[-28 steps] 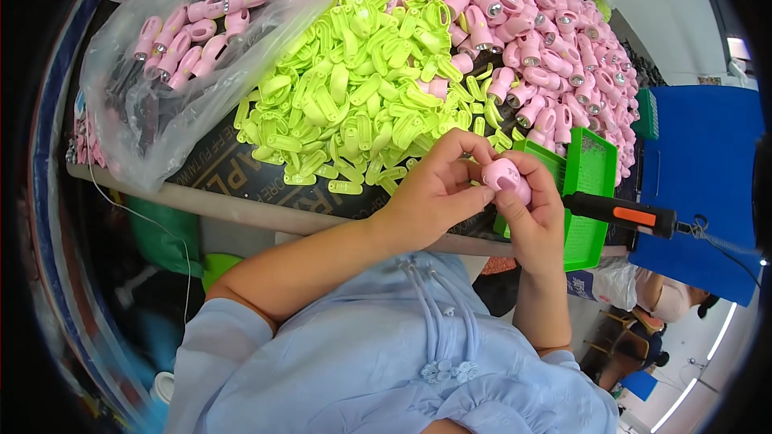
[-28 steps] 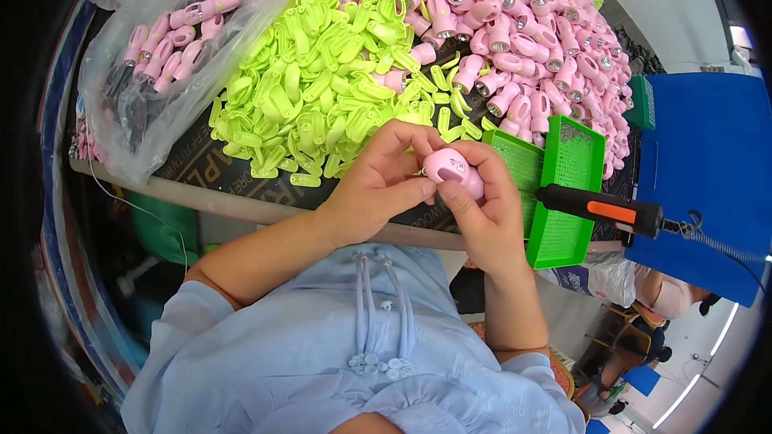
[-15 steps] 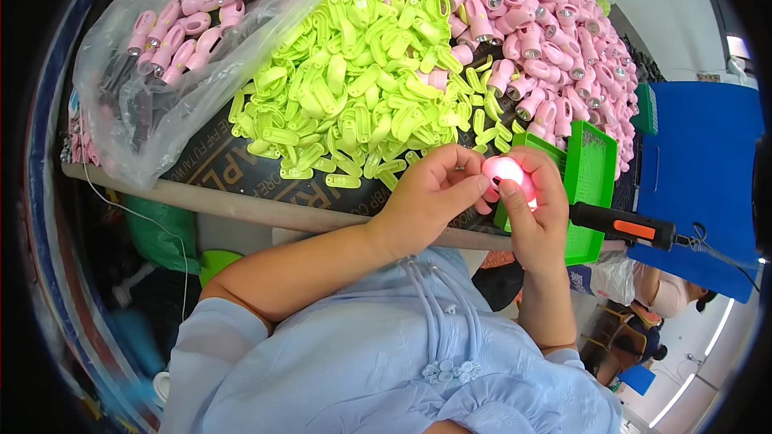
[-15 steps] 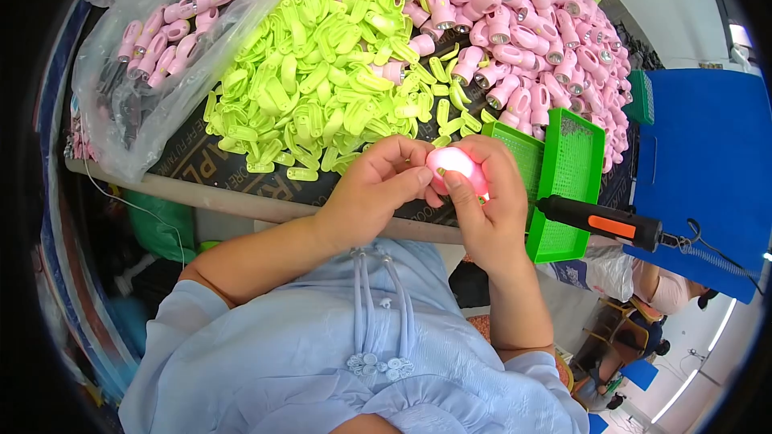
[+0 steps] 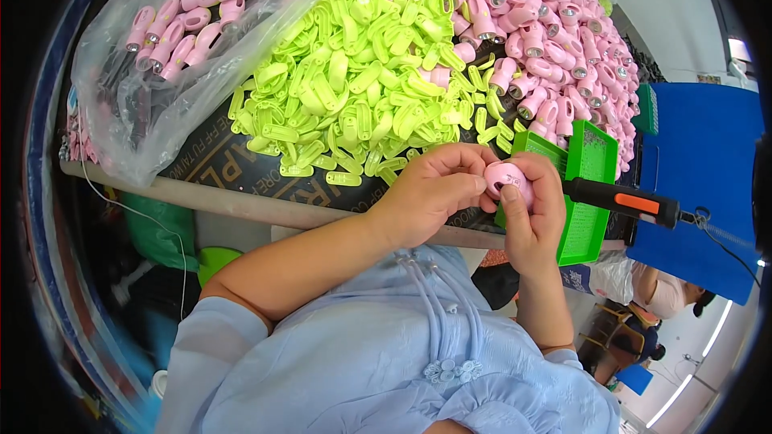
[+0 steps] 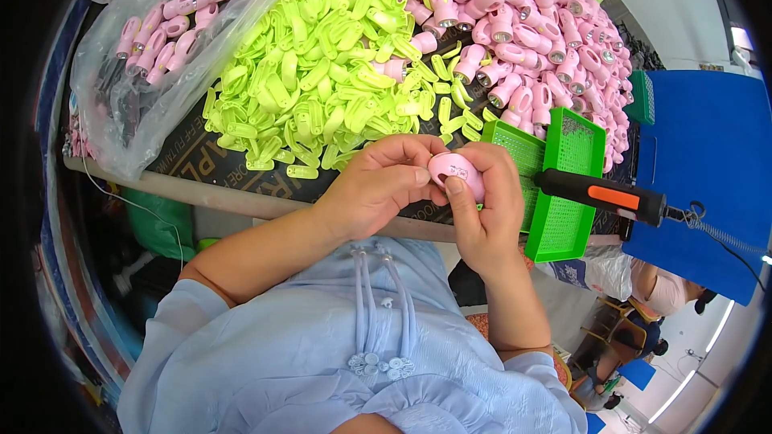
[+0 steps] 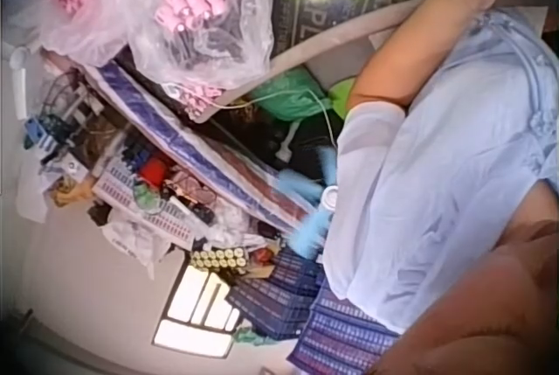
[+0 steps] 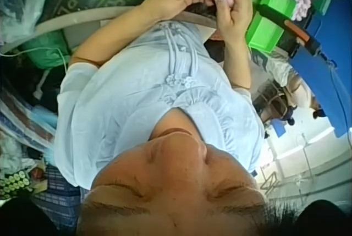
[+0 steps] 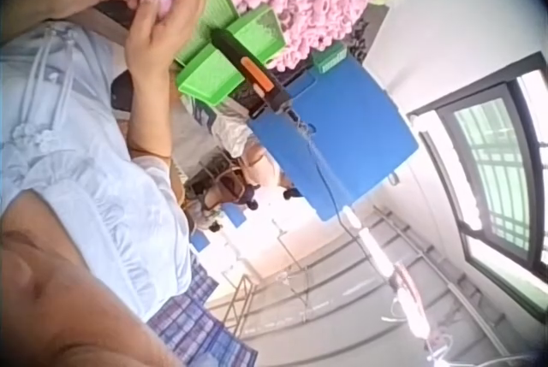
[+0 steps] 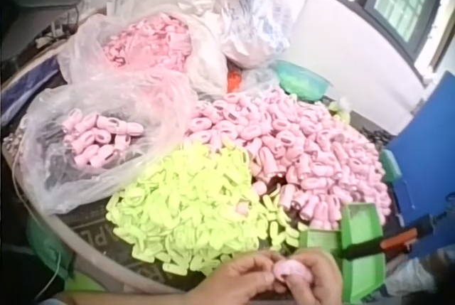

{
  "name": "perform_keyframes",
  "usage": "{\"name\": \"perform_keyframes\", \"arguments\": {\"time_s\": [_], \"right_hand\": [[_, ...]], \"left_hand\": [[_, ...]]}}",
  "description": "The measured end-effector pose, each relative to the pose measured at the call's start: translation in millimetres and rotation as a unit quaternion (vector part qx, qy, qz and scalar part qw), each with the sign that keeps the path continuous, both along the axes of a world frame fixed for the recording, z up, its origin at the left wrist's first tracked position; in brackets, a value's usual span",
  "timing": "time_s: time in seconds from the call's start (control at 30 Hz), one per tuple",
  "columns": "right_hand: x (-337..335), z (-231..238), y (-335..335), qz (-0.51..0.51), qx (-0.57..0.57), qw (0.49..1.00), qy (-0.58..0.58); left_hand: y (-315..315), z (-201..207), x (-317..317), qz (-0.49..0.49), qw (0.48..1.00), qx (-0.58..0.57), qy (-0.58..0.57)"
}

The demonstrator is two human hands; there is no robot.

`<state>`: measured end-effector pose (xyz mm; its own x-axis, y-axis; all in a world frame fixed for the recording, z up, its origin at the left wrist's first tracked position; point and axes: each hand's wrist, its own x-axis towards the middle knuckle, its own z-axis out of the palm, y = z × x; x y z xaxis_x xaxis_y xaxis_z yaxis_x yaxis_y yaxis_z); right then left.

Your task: Assembling small plastic toy components with electronic lights using a handheld power tool at a factory workbench.

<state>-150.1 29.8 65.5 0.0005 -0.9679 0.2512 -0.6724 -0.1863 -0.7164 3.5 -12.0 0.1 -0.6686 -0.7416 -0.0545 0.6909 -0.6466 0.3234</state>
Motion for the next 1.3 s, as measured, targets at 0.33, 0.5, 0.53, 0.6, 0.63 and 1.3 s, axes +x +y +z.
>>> {"name": "perform_keyframes", "arguments": {"time_s": [0.33,0.5,0.53,0.6,0.63,1.3], "right_hand": [[-6,0,1,-0.044,0.094,0.988,-0.111],[-2,6,-4,0.005,0.014,1.0,0.015],[-2,6,-5,0.014,0.0,0.999,0.041],[0,7,-6,0.024,-0.013,0.997,0.066],[0,8,-6,0.031,-0.016,0.996,0.077],[6,2,-3,0.051,-0.039,0.994,0.091]], "left_hand": [[1,-1,-1,-0.002,0.998,-0.031,-0.059],[-3,6,4,-0.005,0.987,-0.061,-0.148],[-6,9,6,-0.021,0.981,-0.061,-0.183],[-7,10,8,-0.035,0.973,-0.061,-0.219],[-7,10,8,-0.036,0.969,-0.073,-0.235],[-13,17,10,-0.01,0.975,-0.111,-0.19]]}}
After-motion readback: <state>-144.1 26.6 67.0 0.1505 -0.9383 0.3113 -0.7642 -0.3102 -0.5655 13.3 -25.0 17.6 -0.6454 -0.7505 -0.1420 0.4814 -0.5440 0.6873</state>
